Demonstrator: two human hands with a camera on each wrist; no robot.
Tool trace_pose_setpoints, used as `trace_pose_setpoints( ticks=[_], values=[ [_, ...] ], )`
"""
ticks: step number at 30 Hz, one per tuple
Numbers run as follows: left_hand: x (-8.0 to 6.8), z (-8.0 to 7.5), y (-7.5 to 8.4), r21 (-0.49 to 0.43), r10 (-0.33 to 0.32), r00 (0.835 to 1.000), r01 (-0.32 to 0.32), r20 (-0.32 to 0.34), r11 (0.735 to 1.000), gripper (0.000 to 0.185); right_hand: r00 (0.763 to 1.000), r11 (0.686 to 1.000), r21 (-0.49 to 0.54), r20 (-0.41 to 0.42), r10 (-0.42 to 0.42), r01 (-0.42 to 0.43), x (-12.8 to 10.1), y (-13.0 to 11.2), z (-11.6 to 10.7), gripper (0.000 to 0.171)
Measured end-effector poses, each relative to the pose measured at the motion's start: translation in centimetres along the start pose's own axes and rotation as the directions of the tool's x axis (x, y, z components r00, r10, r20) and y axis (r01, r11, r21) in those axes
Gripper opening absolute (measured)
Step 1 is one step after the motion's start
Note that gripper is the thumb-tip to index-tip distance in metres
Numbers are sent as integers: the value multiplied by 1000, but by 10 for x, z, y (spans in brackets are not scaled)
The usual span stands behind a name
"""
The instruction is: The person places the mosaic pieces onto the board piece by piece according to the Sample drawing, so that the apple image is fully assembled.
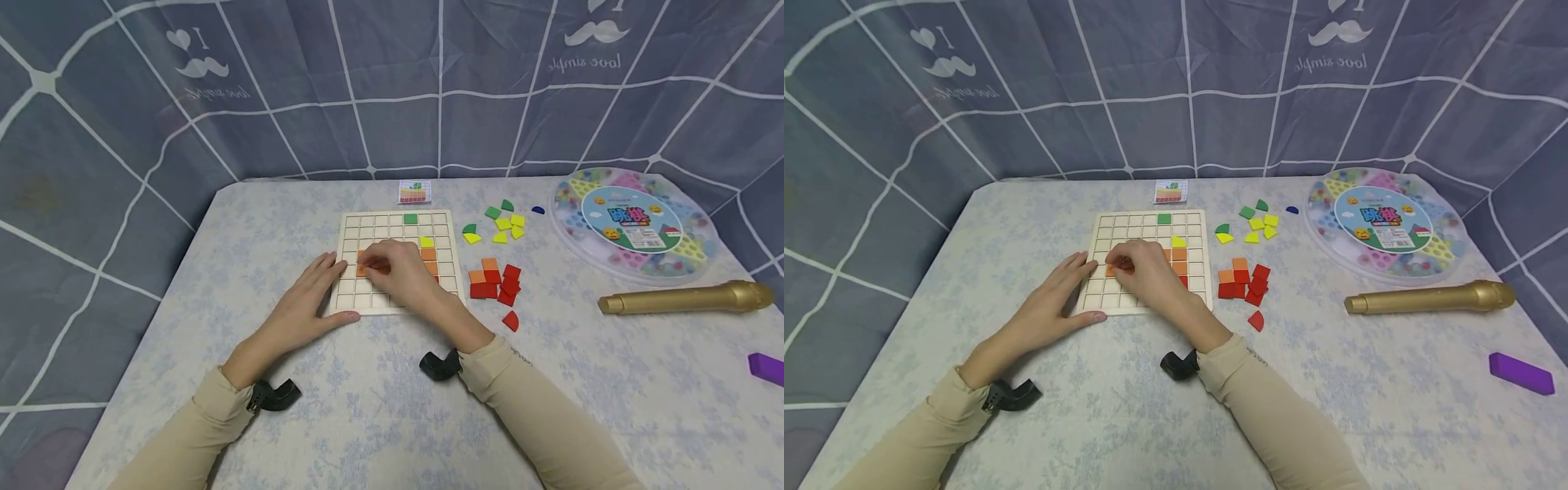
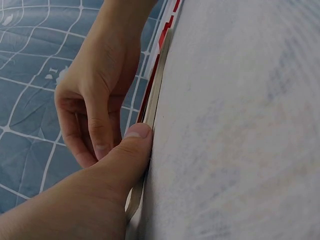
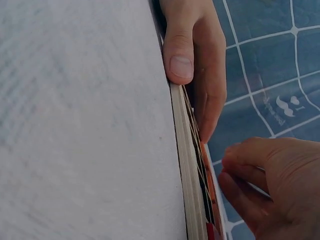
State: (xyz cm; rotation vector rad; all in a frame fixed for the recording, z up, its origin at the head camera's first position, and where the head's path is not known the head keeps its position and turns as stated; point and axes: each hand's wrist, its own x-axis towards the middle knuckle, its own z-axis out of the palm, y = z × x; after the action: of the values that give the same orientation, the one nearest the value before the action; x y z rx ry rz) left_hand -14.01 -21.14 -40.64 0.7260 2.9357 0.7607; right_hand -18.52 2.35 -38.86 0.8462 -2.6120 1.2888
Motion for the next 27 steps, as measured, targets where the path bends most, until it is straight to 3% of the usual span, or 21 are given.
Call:
trace_pose_setpoints(
  ticks=[12,18,23,27],
  values=[
    [-1,-2,0,7,-2,1000,2,0,1000,100,998,998,34,-22,57,-57,-1,-7,-20,17],
    [2,1,-1,16,3,1000,-3,-5,1000,100,990,990,-5,9,140,-140,-16,2,-51,21],
    [3,2,-1,18,13,1000,-12,-12,1000,100,982,979,-69,-20,188,-189,-40,21,-85,22],
    [1,3,-1,19,10,1000,-10,-13,1000,100,963,955,-125,-17,268,-268,-58,36,-112,24]
  ],
)
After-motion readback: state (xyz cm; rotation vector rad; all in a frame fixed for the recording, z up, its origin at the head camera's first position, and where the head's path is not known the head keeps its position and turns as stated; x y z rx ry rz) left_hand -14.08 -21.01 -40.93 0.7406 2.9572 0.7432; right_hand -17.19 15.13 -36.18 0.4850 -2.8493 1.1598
